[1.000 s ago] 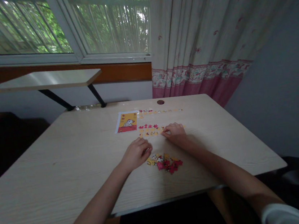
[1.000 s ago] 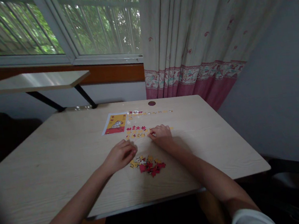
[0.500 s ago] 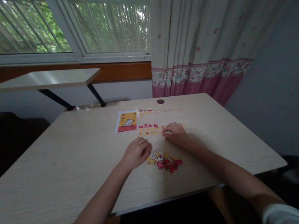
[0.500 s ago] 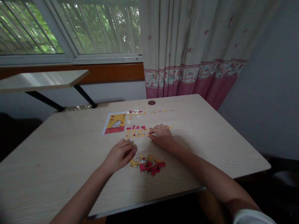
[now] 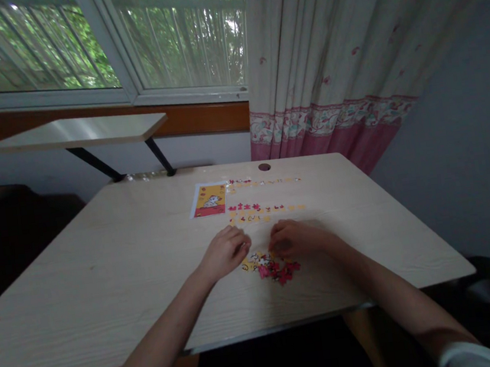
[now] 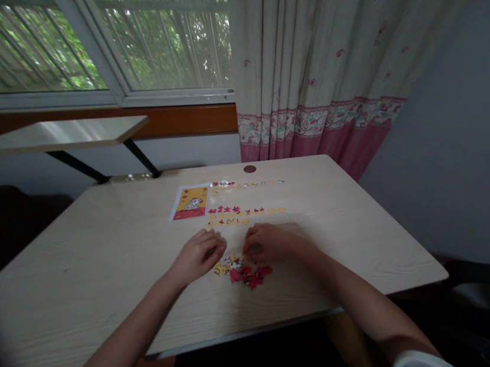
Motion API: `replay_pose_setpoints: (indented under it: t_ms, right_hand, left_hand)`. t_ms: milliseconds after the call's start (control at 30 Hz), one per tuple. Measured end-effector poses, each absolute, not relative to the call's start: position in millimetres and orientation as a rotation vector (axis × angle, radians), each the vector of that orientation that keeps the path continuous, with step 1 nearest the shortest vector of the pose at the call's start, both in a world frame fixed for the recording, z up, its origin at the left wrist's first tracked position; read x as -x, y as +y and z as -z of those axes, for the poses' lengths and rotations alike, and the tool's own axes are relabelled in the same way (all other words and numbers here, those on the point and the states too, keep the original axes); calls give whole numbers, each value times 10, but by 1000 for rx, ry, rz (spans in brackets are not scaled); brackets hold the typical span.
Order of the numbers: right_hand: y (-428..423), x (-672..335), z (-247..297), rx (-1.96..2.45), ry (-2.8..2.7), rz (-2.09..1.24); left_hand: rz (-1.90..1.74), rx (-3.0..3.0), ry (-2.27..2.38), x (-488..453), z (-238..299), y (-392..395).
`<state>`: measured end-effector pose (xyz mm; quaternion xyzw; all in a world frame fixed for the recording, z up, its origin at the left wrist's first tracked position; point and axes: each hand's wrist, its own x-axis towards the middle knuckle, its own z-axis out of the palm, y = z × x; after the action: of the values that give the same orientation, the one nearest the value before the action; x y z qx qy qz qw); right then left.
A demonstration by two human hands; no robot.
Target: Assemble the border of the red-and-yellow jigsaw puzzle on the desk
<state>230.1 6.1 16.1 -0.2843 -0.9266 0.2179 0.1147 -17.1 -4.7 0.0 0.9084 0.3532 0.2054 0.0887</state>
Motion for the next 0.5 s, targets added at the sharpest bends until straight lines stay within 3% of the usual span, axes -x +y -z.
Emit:
replay_pose_setpoints:
  t_ms: [500]
  right_hand:
    - [13, -2133, -125, 1028, -2353, -1012]
  left_hand:
    - [-717, -2499, 929, 63, 56, -105]
